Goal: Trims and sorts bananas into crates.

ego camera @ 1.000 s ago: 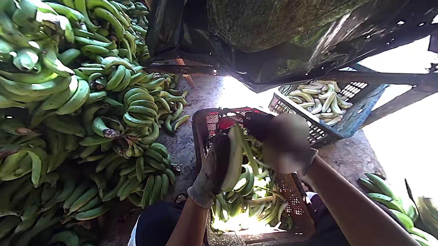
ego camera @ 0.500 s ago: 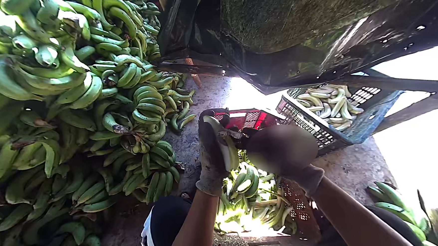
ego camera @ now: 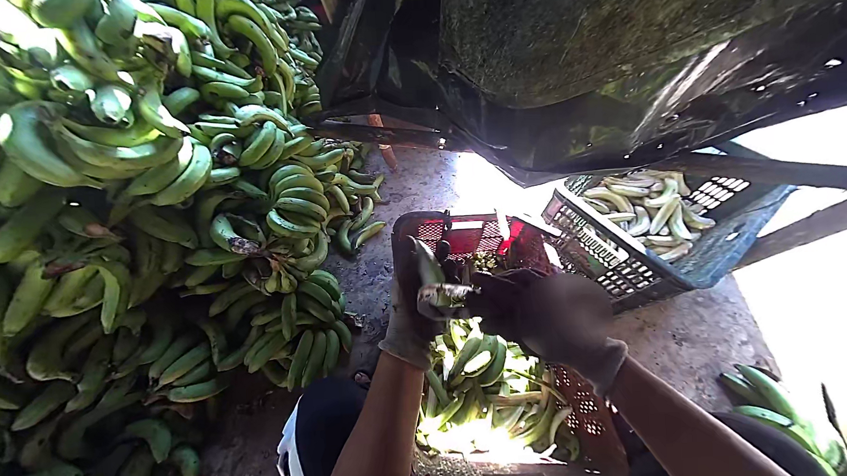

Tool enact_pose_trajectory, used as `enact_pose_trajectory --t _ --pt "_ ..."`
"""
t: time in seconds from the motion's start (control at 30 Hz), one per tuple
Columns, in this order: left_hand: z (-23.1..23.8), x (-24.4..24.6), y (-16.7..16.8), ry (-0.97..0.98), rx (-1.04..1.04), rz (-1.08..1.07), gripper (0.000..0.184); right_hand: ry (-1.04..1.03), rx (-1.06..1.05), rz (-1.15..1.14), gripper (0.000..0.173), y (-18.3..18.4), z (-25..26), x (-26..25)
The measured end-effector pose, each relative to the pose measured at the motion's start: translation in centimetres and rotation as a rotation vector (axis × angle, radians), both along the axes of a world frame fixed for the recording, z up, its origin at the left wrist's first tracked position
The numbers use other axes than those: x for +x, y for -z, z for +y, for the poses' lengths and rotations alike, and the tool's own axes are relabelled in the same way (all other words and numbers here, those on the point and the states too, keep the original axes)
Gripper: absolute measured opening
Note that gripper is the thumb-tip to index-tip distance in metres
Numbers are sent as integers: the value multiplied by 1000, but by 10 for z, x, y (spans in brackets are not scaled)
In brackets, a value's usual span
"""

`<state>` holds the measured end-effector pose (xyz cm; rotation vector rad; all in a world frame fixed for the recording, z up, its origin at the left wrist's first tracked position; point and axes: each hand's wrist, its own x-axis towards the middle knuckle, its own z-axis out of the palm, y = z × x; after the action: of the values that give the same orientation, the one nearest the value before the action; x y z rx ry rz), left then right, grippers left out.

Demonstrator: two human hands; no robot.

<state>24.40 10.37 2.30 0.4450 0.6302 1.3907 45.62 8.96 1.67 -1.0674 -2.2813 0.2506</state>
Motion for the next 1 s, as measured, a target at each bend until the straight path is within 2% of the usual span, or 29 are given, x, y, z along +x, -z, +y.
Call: enact_pose_trajectory --t 0.07,0.13,0.27,0.4,0.53,0.6,0.67,0.73,0.87,0.93,1.0 --pt "4 -5 -1 3 -57 -155 53 -11 131 -7 45 1 -3 -4" --pt "2 -4 -3 -37 -37 -140 52 24 131 -19 44 -2 -2 -6" --pt "-10 10 -9 -183 149 256 35 102 -152 -34 47 -14 2 -5" --pt "-16 12 -5 -119 105 400 36 174 -156 -38 47 -8 8 -3" --pt "-23 18 -11 125 106 723 42 308 -604 63 41 -23 24 3" --pt "-24 23 -17 248 9 615 45 340 -802 167 39 -24 31 9" --pt "-16 17 -11 273 -56 468 45 302 -693 158 39 -24 27 12" --pt "-11 9 -4 183 -53 398 38 218 -504 77 38 -19 18 8" --pt "-12 -6 -3 14 34 432 31 42 -123 -17 50 -3 -3 8" --pt "-9 -10 -5 31 -3 254 38 -16 57 -8 48 0 -6 11" --pt "-7 -11 -6 58 11 104 42 -25 115 -14 46 -4 -7 10"
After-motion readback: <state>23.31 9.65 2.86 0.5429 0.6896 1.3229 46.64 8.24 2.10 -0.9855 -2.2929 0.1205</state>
